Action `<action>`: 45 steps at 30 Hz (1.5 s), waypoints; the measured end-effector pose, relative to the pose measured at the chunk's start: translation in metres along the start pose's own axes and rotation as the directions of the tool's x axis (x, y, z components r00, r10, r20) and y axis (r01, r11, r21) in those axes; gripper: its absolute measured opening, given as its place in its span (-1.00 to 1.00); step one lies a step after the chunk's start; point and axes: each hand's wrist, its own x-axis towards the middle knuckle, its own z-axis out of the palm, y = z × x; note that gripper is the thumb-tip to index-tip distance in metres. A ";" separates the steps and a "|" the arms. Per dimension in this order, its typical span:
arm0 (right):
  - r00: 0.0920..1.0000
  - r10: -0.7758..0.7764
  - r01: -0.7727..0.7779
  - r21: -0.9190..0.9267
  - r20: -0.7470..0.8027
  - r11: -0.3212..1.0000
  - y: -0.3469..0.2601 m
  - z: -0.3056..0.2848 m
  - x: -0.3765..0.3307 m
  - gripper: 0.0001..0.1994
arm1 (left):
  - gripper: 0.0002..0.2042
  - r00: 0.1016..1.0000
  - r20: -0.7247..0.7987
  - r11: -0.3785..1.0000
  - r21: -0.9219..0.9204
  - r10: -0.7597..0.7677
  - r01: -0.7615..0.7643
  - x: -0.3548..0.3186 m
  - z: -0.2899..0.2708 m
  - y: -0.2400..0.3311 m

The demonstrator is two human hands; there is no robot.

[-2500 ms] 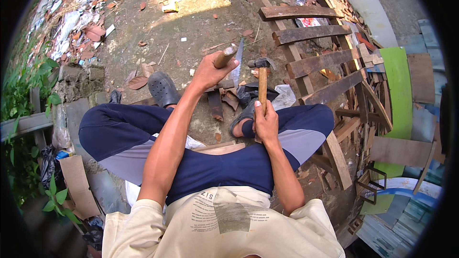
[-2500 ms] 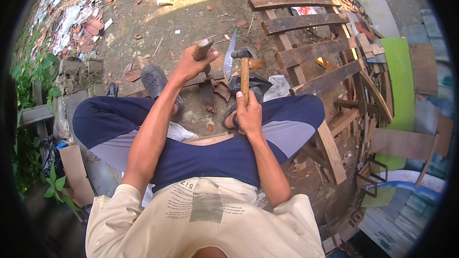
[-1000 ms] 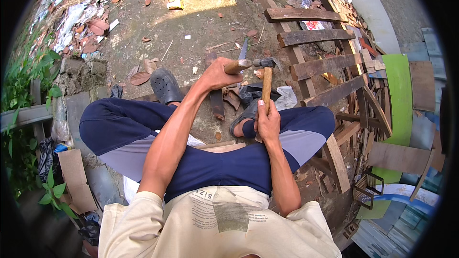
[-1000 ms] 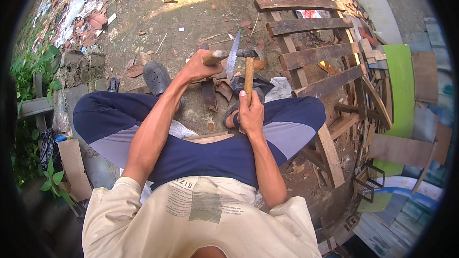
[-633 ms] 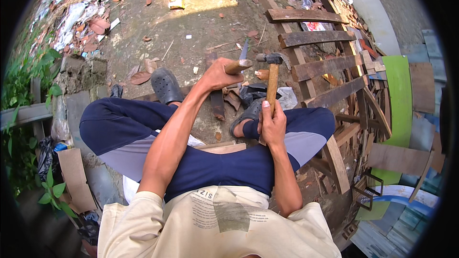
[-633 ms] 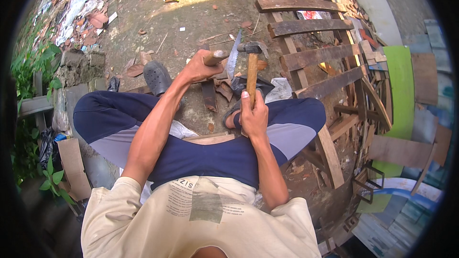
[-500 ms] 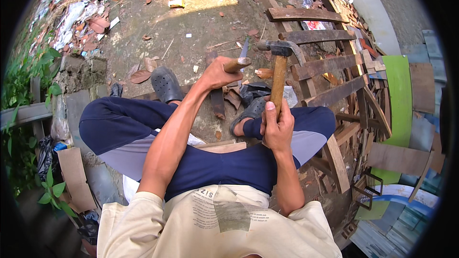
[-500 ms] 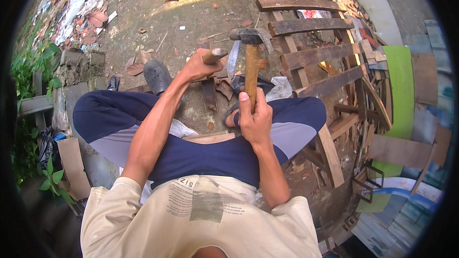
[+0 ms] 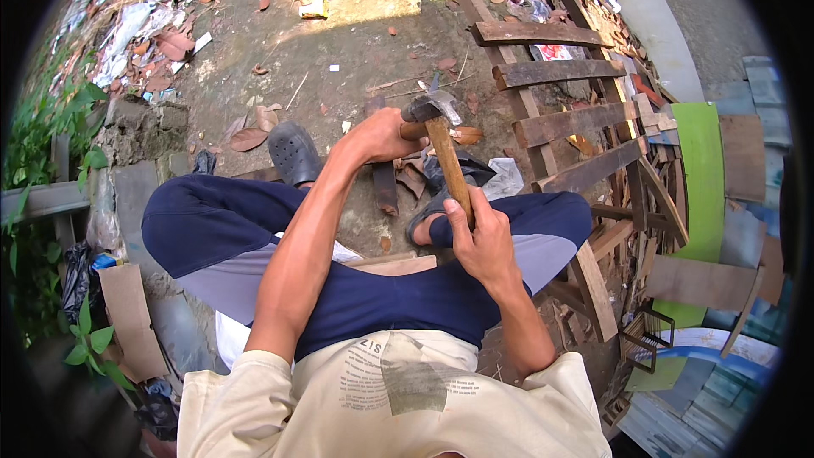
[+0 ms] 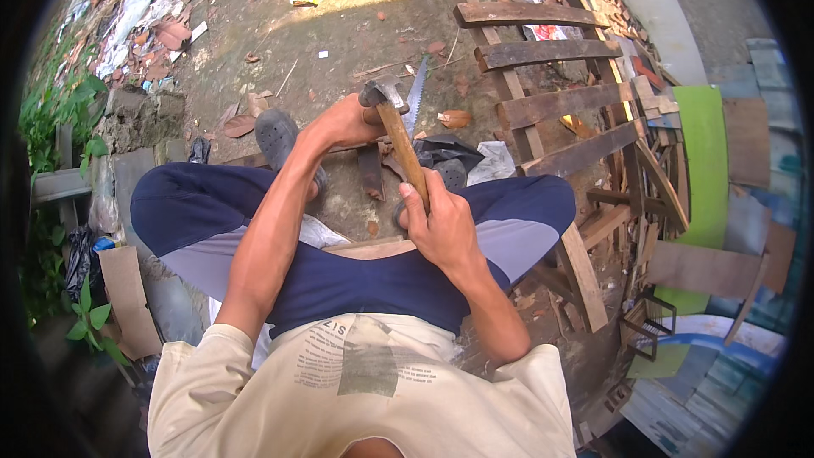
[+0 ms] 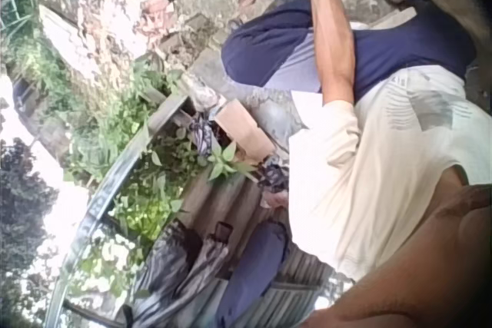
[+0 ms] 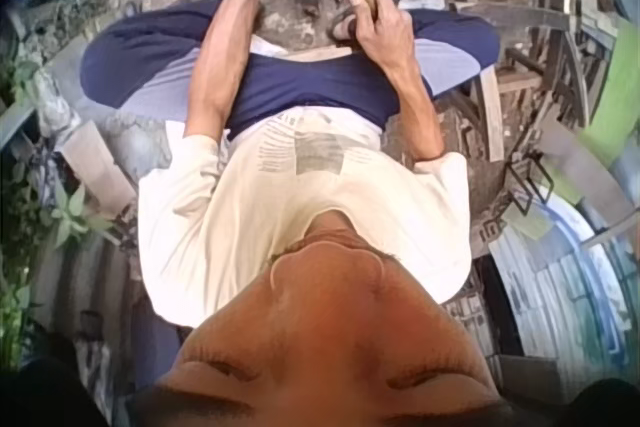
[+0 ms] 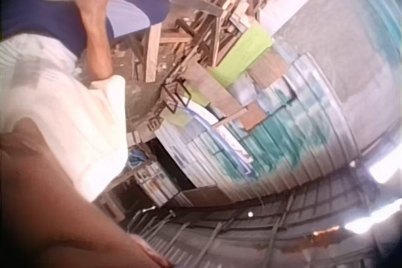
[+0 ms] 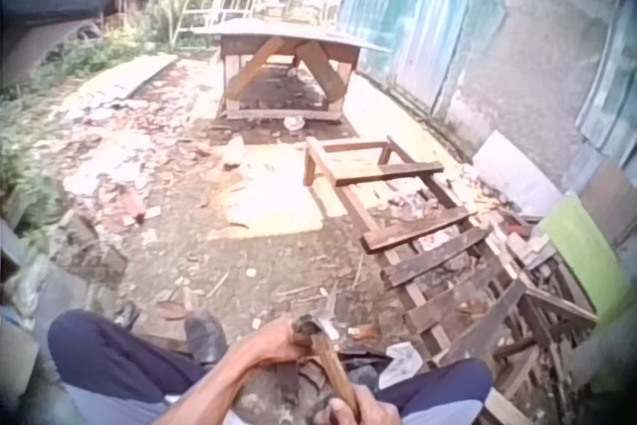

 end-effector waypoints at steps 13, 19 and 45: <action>0.989 -0.086 0.085 -0.015 -0.119 0.996 0.003 0.005 -0.010 -0.83 | -0.77 1.000 0.010 0.999 -0.052 -0.014 0.015 -0.007 -0.013 0.007; 0.996 0.034 -0.033 0.019 -0.079 0.999 0.000 -0.002 -0.003 -0.82 | -0.84 1.000 -0.030 0.984 -0.181 -0.006 0.001 -0.004 -0.007 0.007; 0.975 0.180 -0.144 0.245 -0.130 0.959 0.020 0.008 -0.021 -0.75 | -0.91 0.969 -0.215 0.787 -0.616 -0.122 -0.038 -0.014 0.003 -0.019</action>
